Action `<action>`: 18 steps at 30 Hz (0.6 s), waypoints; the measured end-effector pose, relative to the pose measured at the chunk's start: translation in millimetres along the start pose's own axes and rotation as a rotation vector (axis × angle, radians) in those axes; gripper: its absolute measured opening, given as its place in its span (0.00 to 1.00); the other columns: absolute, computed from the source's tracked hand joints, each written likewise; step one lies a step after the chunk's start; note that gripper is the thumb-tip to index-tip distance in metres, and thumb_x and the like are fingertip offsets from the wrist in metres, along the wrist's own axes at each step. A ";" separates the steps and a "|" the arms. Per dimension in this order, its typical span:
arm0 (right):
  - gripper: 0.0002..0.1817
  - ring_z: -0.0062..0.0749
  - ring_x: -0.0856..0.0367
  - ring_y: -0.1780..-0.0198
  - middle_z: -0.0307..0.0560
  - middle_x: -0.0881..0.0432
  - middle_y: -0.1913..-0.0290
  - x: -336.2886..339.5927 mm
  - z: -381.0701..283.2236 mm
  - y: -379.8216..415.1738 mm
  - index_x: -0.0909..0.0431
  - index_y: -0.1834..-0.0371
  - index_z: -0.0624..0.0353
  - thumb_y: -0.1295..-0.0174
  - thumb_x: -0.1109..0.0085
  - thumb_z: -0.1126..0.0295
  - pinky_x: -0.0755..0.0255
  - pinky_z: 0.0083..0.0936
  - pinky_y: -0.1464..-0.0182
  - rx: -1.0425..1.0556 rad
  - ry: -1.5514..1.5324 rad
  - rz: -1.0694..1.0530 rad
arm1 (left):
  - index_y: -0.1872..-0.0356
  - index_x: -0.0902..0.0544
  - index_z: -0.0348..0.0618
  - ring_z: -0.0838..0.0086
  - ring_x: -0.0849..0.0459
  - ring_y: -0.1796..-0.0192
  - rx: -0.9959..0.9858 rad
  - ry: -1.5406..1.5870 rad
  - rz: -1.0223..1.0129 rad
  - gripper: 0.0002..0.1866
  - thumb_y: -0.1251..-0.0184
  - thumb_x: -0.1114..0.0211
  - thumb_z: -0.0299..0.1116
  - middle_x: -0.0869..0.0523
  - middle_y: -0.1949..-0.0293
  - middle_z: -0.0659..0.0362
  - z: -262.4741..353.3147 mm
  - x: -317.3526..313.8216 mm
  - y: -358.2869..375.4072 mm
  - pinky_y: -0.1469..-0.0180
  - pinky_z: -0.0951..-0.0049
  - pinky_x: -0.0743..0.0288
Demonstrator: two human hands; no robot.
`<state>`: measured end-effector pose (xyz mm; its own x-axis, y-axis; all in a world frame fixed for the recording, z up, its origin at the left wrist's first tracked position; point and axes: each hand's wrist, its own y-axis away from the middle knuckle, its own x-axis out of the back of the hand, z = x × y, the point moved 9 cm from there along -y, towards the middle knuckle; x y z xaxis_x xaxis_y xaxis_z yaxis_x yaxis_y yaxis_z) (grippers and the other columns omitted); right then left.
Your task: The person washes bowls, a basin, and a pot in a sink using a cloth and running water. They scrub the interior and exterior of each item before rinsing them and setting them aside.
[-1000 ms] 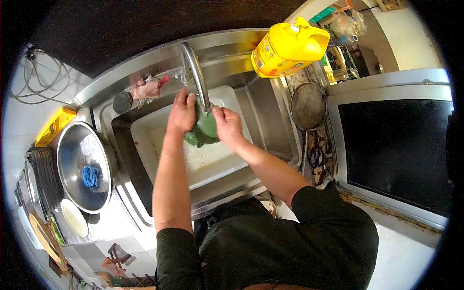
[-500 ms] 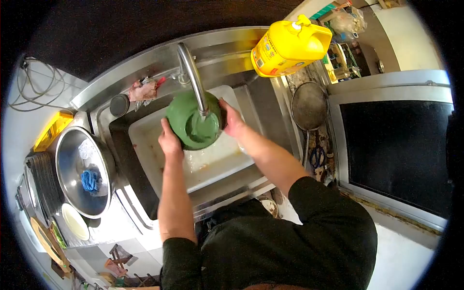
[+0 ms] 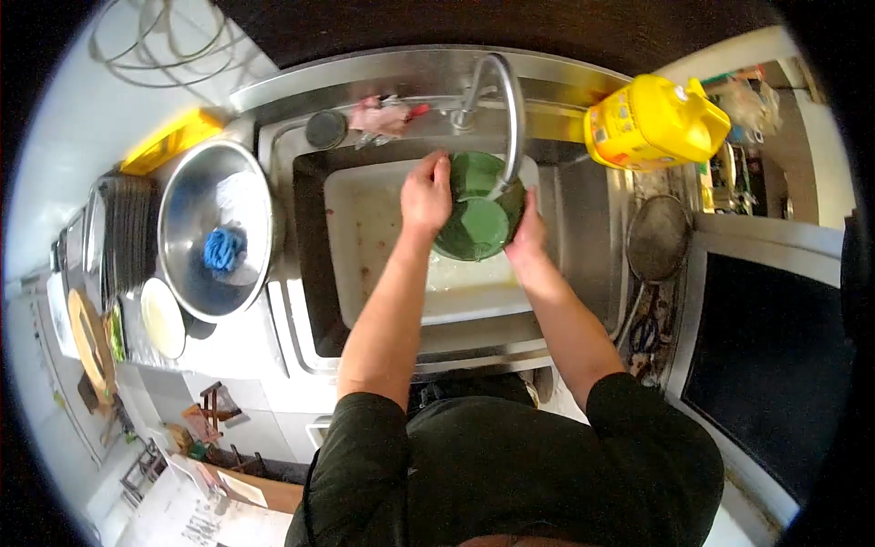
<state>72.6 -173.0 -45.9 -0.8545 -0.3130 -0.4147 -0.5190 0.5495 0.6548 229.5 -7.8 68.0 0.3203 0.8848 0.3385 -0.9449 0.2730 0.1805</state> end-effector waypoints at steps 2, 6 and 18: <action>0.29 0.37 0.22 0.46 0.44 0.21 0.46 -3.4 3.6 9.9 0.28 0.42 0.62 0.32 0.53 0.46 0.29 0.35 0.42 -0.006 -0.146 -0.001 | 0.41 0.25 0.40 0.51 0.24 0.42 0.065 0.062 0.064 0.23 0.30 0.47 0.43 0.24 0.43 0.41 -38.7 -1.0 16.1 0.42 0.63 0.31; 0.34 0.42 0.38 0.31 0.42 0.37 0.31 -40.1 15.5 26.8 0.38 0.31 0.49 0.31 0.72 0.39 0.44 0.45 0.31 -0.064 -0.259 -0.061 | 0.33 0.43 0.28 0.56 0.29 0.39 0.442 0.541 0.330 0.38 0.29 0.49 0.53 0.29 0.40 0.40 -77.8 -24.4 78.8 0.38 0.60 0.34; 0.27 0.31 0.22 0.59 0.47 0.19 0.57 -69.1 -9.9 -63.2 0.22 0.52 0.62 0.43 0.36 0.48 0.29 0.27 0.52 -0.014 0.826 -0.358 | 0.63 0.18 0.22 0.48 0.16 0.56 0.462 0.032 0.074 0.39 0.37 0.46 0.62 0.17 0.65 0.34 -90.3 32.5 20.9 0.53 0.57 0.26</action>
<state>164.3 -193.9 -52.4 -0.3828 -0.9237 -0.0125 -0.7530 0.3042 0.5834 214.1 60.8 -0.6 0.2437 0.9086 0.3391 -0.8338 0.0177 0.5519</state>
